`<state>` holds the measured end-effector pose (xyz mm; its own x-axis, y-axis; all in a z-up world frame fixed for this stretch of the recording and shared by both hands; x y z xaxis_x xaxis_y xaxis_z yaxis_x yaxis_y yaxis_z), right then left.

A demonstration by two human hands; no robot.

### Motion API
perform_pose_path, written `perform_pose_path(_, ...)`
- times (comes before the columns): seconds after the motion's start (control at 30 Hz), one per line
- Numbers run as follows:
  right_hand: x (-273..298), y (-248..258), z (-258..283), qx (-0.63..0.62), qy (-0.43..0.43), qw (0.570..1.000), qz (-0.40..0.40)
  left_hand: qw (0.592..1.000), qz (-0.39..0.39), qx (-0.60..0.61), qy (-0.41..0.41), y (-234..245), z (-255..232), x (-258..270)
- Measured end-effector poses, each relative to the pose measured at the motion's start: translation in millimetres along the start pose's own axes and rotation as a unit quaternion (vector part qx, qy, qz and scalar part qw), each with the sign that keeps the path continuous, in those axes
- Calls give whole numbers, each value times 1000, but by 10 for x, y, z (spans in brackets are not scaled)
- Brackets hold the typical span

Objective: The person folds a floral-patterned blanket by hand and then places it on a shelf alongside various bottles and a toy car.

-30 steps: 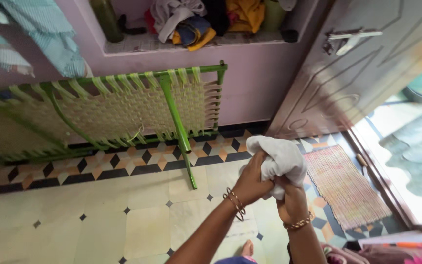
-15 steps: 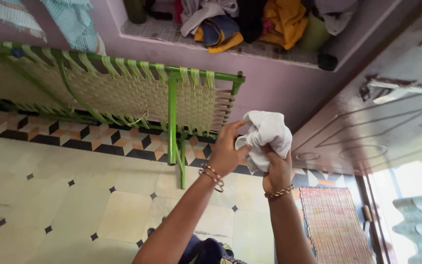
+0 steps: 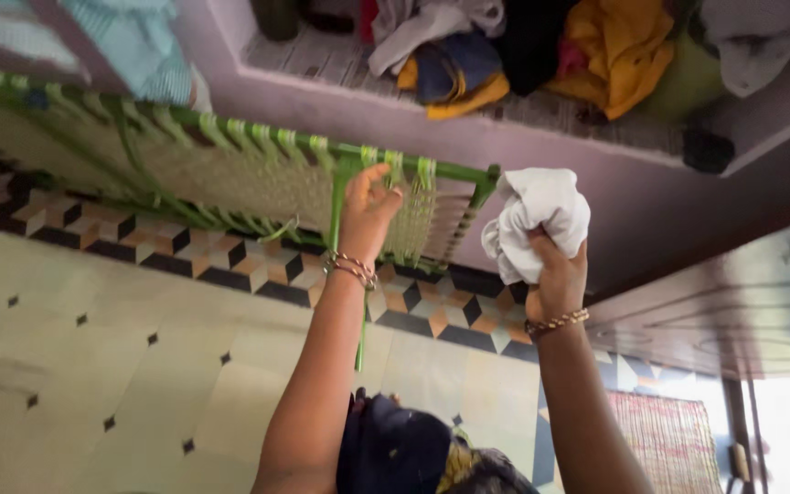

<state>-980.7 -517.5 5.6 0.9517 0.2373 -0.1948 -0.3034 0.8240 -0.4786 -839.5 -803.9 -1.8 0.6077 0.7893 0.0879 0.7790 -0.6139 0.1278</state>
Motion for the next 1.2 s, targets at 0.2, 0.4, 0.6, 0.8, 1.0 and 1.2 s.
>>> perform_pose_path(0.2,-797,273,-250,41,9,999,-30,997,72,-27,-18,-998,-274,-571)
perform_pose_path(0.4,-1961,738,-619,210,41,976,-51,980,107,-20,-166,-1923,-789,-988)
perform_pose_path(0.6,-3655,845,-743,399,173,900,-33,980,10,-101,-169,-2038,-721,-1958)
perform_pose_path(0.8,-5060,639,-977,555,230,799,0,970,-101,-157,-158,-1687,-417,-2954)
perform_pose_path(1.0,-5528,688,-1359,630,180,754,36,939,-148,-303,67,-1369,709,-4557)
perform_pose_path(1.2,-5605,742,-1453,663,150,732,53,985,-50,-146,-77,-1868,1496,-5470)
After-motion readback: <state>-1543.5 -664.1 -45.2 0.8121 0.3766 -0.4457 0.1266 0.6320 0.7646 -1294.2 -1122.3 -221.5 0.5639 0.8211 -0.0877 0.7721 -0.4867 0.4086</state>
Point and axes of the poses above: each hand's wrist, its own x-axis away from the middle knuckle, its own y-axis out of the back of the hand, z = x × y, the point moved 10 cm from there along -x, towards the middle knuckle, and after that the axes turned 10 degrees about y, right-handed, at the moved point
